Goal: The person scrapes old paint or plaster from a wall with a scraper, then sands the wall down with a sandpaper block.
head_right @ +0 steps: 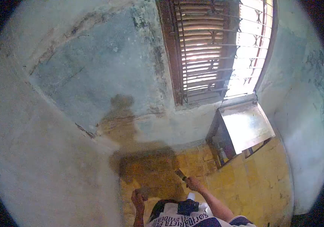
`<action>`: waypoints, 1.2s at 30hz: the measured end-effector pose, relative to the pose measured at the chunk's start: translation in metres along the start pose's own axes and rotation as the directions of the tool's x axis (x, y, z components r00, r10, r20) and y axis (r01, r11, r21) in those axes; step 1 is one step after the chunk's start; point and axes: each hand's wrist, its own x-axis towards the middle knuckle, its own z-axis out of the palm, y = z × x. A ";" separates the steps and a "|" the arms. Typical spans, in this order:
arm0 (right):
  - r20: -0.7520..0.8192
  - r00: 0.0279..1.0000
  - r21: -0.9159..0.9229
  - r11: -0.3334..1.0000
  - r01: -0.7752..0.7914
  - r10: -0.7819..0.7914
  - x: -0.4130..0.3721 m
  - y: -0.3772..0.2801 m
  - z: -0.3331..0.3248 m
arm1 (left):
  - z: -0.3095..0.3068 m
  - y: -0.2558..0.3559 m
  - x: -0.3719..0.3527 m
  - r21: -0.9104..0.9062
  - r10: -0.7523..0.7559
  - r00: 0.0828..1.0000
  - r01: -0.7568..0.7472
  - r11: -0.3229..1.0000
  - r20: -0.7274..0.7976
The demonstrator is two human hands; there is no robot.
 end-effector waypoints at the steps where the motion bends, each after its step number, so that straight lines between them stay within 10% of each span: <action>1: 0.003 1.000 0.099 0.995 0.001 -0.002 0.000 0.000 -0.004 | -0.004 0.000 0.003 -0.008 0.031 0.998 -0.032 0.999 -0.057; 6: 0.079 0.974 0.419 0.879 -0.228 0.215 -0.013 -0.013 -0.004 | -0.028 0.003 -0.002 -0.060 -0.196 0.871 0.190 0.980 -0.450; 12: 0.158 0.974 0.614 0.757 -0.224 0.161 0.002 -0.025 0.023 | -0.067 -0.048 0.038 -0.210 -0.280 0.842 0.203 0.956 -0.461; 17: 0.128 0.980 0.802 0.566 -0.192 0.152 0.038 -0.056 0.077 | -0.091 0.023 0.099 -0.352 -0.128 0.988 0.149 0.924 0.083; 25: 0.151 0.967 0.943 0.264 -0.203 0.205 0.125 -0.121 0.195 | -0.139 0.076 0.188 0.187 0.065 0.974 -0.107 0.976 0.218; 26: 0.011 0.959 0.922 0.368 -0.119 0.283 0.087 -0.202 0.182 | -0.148 0.056 0.205 0.177 0.069 0.965 -0.116 0.977 0.253; 36: -0.183 0.961 0.899 0.431 0.077 0.210 0.203 -0.182 0.194 | -0.096 0.087 0.333 0.138 0.077 0.956 -0.119 0.983 0.282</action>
